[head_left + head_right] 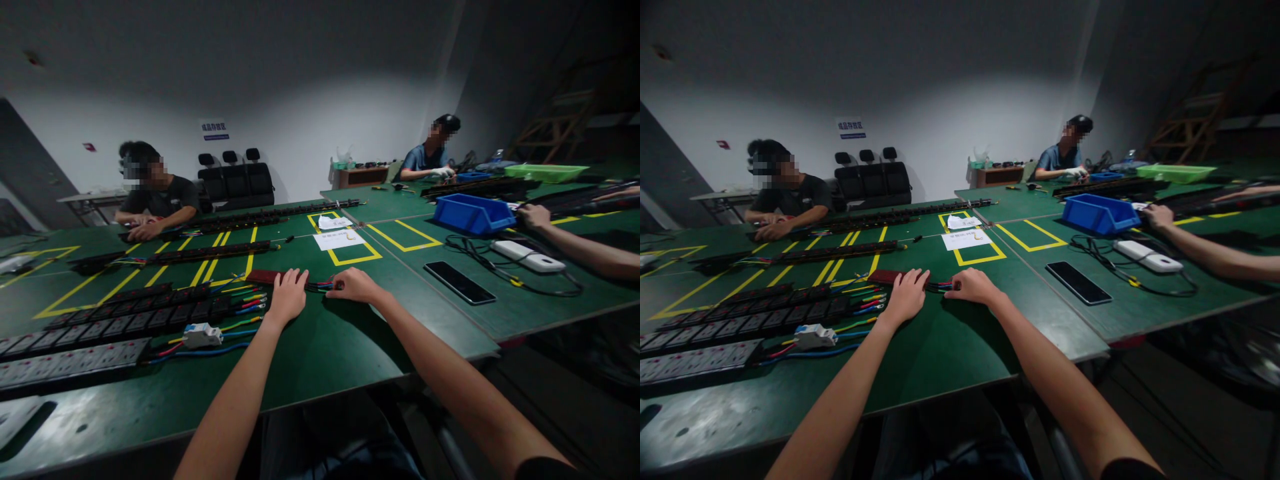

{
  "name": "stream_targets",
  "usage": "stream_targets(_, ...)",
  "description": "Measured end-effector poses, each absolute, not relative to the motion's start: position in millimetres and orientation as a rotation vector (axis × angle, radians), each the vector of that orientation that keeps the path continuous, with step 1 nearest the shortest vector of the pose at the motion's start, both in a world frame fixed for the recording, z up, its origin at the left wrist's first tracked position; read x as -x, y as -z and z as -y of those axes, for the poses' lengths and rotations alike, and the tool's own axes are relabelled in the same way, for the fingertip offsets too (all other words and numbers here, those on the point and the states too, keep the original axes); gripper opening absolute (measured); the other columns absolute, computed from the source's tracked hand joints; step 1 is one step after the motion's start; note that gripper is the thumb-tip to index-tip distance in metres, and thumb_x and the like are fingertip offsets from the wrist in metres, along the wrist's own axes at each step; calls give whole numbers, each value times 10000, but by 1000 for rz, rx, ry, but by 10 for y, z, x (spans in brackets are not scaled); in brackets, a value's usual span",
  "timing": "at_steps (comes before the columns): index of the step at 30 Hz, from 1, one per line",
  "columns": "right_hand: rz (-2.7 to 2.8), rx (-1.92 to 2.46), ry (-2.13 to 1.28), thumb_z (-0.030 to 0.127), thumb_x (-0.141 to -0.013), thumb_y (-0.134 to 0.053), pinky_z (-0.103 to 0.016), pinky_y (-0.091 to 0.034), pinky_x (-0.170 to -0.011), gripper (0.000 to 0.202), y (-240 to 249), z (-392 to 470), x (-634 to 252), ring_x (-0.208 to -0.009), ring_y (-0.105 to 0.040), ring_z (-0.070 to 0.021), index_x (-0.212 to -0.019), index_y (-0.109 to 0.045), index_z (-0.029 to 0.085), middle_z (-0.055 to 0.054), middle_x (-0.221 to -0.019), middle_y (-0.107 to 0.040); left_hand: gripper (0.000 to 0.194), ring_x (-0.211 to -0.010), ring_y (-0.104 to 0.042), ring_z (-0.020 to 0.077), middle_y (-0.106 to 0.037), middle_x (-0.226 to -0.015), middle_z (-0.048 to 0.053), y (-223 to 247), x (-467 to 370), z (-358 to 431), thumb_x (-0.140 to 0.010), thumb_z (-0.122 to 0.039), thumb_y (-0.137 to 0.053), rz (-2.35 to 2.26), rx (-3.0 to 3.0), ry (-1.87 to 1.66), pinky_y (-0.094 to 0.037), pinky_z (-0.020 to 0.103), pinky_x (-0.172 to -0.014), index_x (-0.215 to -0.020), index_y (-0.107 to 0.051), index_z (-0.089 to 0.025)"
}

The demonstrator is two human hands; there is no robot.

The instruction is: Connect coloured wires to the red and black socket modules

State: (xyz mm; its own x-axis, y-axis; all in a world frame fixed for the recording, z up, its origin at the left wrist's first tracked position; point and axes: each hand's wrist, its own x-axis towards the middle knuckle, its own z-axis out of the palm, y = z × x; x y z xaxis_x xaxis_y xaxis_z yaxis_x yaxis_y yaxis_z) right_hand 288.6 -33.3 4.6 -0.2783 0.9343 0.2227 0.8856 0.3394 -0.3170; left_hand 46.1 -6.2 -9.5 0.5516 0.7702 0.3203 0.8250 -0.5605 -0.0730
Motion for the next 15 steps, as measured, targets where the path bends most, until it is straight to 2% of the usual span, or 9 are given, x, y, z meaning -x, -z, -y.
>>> stream_targets(3, 2271, 1618, -233, 535, -817, -804, -253, -335, -597, 284, -57, 330, -2906, -710, -645, -166, -838, -803, 252, -14, -790, -760, 575, -1505, -430, 313, -510, -1597, 141, 87, -459, 64, -1008, -190, -428, 1345, 2575, 369, -333, 586, -1240, -1581, -467, -185)
stream_targets(9, 2279, 1685, -195, 584, -848, -757, -268, -343, -597, 330, -112, 337, -2907, -705, -657, -183, -852, -842, 264, -31, -788, -771, 572, -1503, -433, 309, -512, -1595, 138, 91, -460, 60, -1010, -191, -427, 1345, 2567, 372, -334, 580, -1240, -1580, -468, -190)
stream_targets(15, 2307, 1658, -239, 378, -845, -739, -252, -341, -594, 151, -113, 361, -2881, -703, -658, -163, -849, -813, 246, -20, -807, -772, 581, -1504, -434, 314, -511, -1597, 145, 96, -465, 56, -998, -187, -457, 1362, 2574, 365, -331, 591, -1239, -1578, -472, -198)
